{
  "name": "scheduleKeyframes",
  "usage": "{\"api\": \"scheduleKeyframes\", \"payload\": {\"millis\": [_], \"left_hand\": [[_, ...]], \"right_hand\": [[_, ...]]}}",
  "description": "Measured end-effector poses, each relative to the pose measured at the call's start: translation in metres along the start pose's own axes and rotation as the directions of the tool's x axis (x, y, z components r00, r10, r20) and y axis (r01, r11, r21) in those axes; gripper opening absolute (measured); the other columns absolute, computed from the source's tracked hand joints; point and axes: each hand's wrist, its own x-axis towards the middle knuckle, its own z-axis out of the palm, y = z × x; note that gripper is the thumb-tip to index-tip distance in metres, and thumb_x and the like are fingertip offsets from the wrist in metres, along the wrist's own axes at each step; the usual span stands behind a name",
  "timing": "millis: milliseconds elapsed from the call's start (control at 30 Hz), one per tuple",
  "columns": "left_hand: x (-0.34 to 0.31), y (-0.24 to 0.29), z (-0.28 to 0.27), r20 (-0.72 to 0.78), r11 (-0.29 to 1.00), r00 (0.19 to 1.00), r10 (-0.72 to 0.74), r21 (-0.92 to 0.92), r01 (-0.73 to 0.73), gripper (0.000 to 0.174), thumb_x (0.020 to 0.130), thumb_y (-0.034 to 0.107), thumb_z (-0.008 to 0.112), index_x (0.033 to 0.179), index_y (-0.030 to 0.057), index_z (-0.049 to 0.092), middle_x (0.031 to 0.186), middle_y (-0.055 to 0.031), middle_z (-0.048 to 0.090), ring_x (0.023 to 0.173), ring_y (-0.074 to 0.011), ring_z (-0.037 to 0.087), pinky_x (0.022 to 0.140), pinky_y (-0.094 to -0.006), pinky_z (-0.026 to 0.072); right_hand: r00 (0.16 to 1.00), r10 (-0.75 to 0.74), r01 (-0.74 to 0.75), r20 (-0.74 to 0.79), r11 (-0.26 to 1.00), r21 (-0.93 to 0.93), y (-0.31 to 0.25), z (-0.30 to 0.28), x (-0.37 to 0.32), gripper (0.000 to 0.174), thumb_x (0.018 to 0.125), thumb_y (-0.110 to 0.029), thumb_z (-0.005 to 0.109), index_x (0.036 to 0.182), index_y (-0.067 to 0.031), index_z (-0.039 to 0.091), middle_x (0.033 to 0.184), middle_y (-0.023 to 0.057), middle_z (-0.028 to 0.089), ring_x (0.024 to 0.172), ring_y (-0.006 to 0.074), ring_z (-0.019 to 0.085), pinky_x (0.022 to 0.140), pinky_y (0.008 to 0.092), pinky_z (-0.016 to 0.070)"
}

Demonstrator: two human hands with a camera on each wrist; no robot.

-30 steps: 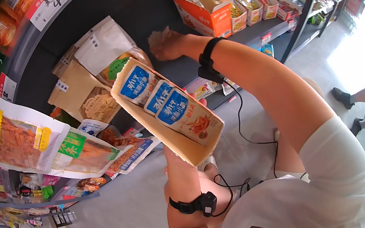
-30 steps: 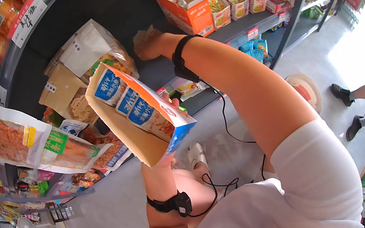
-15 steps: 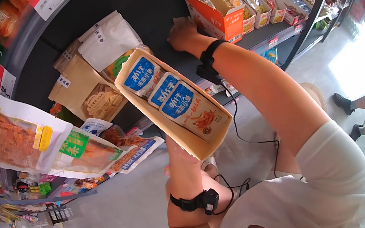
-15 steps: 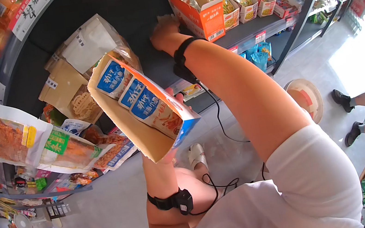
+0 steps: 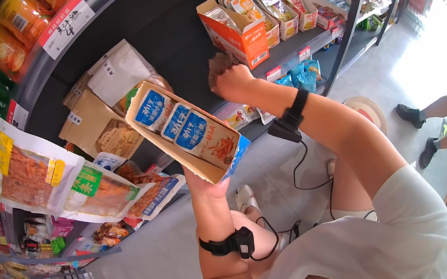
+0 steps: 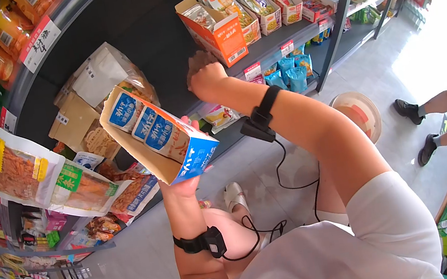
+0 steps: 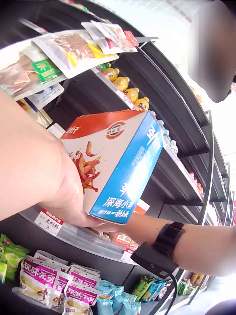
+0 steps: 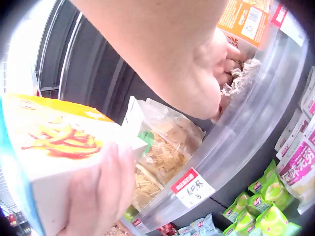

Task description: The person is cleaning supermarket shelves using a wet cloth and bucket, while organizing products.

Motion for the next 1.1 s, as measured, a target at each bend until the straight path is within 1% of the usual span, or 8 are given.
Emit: {"api": "scheduleKeyframes", "payload": {"millis": [133, 233, 333, 433, 633, 733, 933, 1100], "left_hand": [[0.005, 0.001, -0.003, -0.004, 0.997, 1.0, -0.021, -0.073, 0.021, 0.053, 0.094, 0.045, 0.047, 0.131, 0.0067, 0.052, 0.131, -0.0198, 0.052, 0.125, -0.0393, 0.046, 0.1, -0.0571, 0.0403], [0.008, 0.0, -0.001, -0.063, 0.996, 0.998, 0.012, -0.087, -0.018, 0.054, 0.093, 0.046, 0.047, 0.13, 0.0064, 0.051, 0.131, -0.0198, 0.052, 0.126, -0.0391, 0.045, 0.101, -0.0573, 0.0398], [0.01, 0.001, 0.004, -0.131, 0.993, 0.991, 0.005, -0.117, -0.02, 0.056, 0.093, 0.047, 0.048, 0.13, 0.0061, 0.051, 0.132, -0.0199, 0.051, 0.127, -0.0389, 0.043, 0.102, -0.0573, 0.0377], [0.011, 0.001, 0.001, -0.131, 0.993, 0.991, 0.016, -0.117, -0.032, 0.057, 0.091, 0.047, 0.05, 0.131, 0.0066, 0.05, 0.132, -0.0193, 0.05, 0.129, -0.0385, 0.041, 0.105, -0.0576, 0.0338], [0.015, 0.004, -0.008, -0.015, 0.997, 0.999, 0.047, -0.069, -0.048, 0.055, 0.091, 0.048, 0.05, 0.129, 0.0085, 0.052, 0.132, -0.0177, 0.051, 0.127, -0.0384, 0.043, 0.105, -0.0558, 0.0355], [0.015, 0.007, -0.005, -0.007, 0.995, 0.999, 0.051, -0.081, -0.051, 0.053, 0.093, 0.048, 0.049, 0.128, 0.0085, 0.053, 0.131, -0.0174, 0.053, 0.125, -0.0392, 0.045, 0.104, -0.0551, 0.0371], [0.012, 0.013, -0.003, -0.039, 0.991, 0.997, 0.072, -0.112, -0.076, 0.051, 0.094, 0.044, 0.049, 0.128, 0.0073, 0.053, 0.128, -0.0188, 0.054, 0.124, -0.0386, 0.047, 0.1, -0.053, 0.043], [0.004, 0.014, 0.01, 0.085, 0.984, 0.996, 0.014, -0.177, 0.001, 0.049, 0.095, 0.04, 0.047, 0.13, 0.0056, 0.049, 0.123, -0.0177, 0.057, 0.117, -0.0351, 0.053, 0.099, -0.0501, 0.0451]], "right_hand": [[0.993, -0.116, 0.116, -0.002, 0.99, -0.078, -0.003, -0.011, -0.031, 0.017, 0.082, -0.024, 0.06, 0.089, -0.0153, 0.074, 0.088, 0.0023, 0.072, 0.083, 0.0224, 0.069, 0.071, 0.0363, 0.0518], [0.959, -0.223, 0.223, 0.174, 0.975, 0.021, -0.005, -0.006, -0.016, 0.026, 0.093, -0.031, 0.049, 0.102, -0.0162, 0.068, 0.111, 0.0117, 0.065, 0.102, 0.0272, 0.063, 0.082, 0.0414, 0.0511], [0.849, -0.451, 0.504, -0.274, 0.847, 0.169, -0.013, 0.04, 0.016, 0.031, 0.093, -0.029, 0.045, 0.119, -0.0182, 0.06, 0.127, 0.0172, 0.054, 0.123, 0.0319, 0.05, 0.1, 0.0431, 0.0407], [0.9, -0.412, 0.414, -0.142, 0.91, -0.02, -0.027, 0.035, 0.059, 0.038, 0.095, -0.028, 0.04, 0.13, -0.0189, 0.05, 0.138, 0.0199, 0.044, 0.134, 0.0369, 0.034, 0.111, 0.0441, 0.0279], [0.987, -0.118, 0.093, 0.105, 0.973, 0.213, -0.036, -0.021, 0.121, 0.04, 0.092, -0.021, 0.043, 0.124, -0.0023, 0.057, 0.129, 0.0172, 0.054, 0.126, 0.0351, 0.046, 0.105, 0.0466, 0.0341], [0.997, 0.077, -0.082, 0.027, 0.962, 0.26, -0.026, -0.009, 0.133, 0.041, 0.092, -0.03, 0.048, 0.121, -0.0042, 0.06, 0.127, 0.0163, 0.056, 0.123, 0.0343, 0.05, 0.101, 0.0474, 0.0371], [0.983, 0.181, -0.181, 0.019, 0.983, 0.008, -0.032, -0.007, 0.079, 0.043, 0.09, -0.04, 0.053, 0.117, -0.0073, 0.062, 0.125, 0.0168, 0.055, 0.125, 0.0334, 0.045, 0.103, 0.0551, 0.0311], [1.0, -0.019, 0.019, 0.01, 0.999, -0.049, -0.018, 0.006, 0.024, 0.037, 0.09, -0.039, 0.054, 0.106, -0.0093, 0.068, 0.115, 0.0154, 0.061, 0.105, 0.0323, 0.06, 0.085, 0.0446, 0.0479]]}}
